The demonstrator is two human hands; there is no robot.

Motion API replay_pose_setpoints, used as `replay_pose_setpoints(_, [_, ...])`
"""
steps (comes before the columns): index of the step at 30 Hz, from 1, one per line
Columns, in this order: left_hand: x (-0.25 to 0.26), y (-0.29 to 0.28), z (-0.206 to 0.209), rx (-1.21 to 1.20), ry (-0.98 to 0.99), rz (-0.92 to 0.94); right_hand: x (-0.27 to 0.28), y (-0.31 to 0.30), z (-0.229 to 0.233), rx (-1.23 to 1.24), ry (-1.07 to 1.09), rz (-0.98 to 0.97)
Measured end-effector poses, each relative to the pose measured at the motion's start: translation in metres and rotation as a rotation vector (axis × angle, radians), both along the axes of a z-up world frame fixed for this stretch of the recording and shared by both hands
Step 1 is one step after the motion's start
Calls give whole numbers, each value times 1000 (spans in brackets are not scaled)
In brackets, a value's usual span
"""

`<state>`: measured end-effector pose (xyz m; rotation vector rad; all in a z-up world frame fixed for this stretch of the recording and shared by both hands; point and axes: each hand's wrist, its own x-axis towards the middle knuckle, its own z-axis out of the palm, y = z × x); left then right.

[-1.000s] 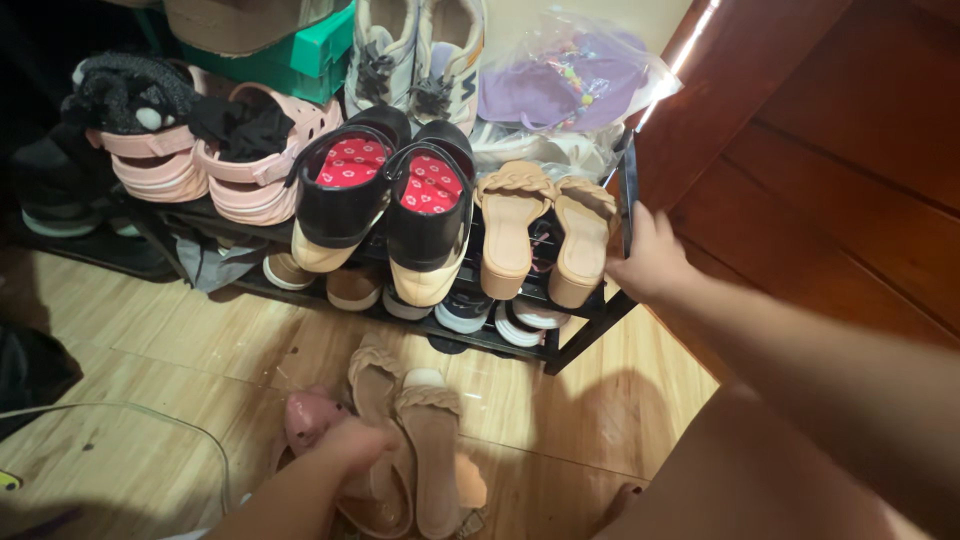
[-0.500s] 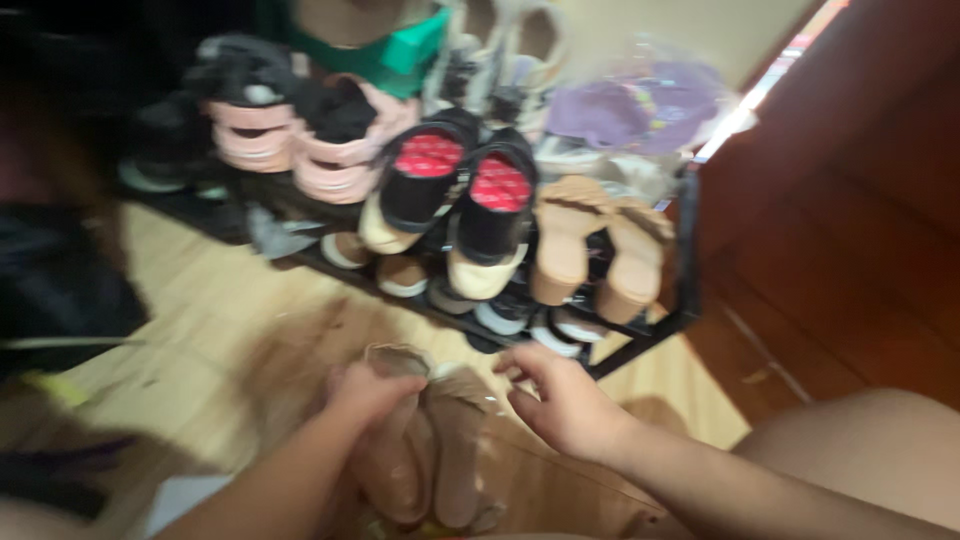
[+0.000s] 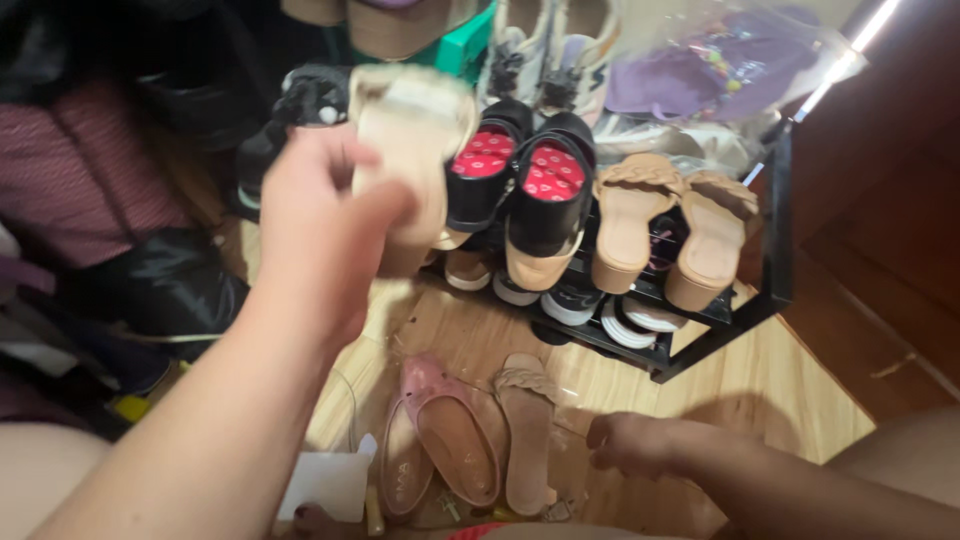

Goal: The person removes various shoes from a multi-tier shoe rack, including slippers, sandals, and sneakers, then places them back onto the rack in a different arrangement. The person handles each pair individually, repositioning them on the shelves.

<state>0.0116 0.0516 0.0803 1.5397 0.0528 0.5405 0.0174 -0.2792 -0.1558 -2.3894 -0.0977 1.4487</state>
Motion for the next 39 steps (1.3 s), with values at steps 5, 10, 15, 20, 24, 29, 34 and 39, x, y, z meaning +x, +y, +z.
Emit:
replay_pose_setpoints(5, [51,-67,12,-145,-113,-244,10,-2,-11,187,-169,126])
replay_pose_setpoints(10, [122,-146,-37,-444,1,-626,9,1,-14,179,-246,116])
replay_pose_setpoints(15, [185,-188,-105,-472,189,-684,3,-4,5,181,-298,153])
replay_pose_setpoints(20, [190,-181,-131,-218,385,-513,1,2,19,110,-252,155])
replay_pose_setpoints(24, [165,-175,-98,-187,517,-599,0,2,12,91,-242,176])
replay_pose_setpoints(29, [103,-109,-49,-160,695,-688,2,9,-15,88,-102,81])
replay_pose_setpoints(34, [43,-16,-56,-319,780,-499,-1,35,-22,85,-58,105])
replay_pose_setpoints(39, [6,33,-102,-295,994,-226,-11,61,-32,0,11,304])
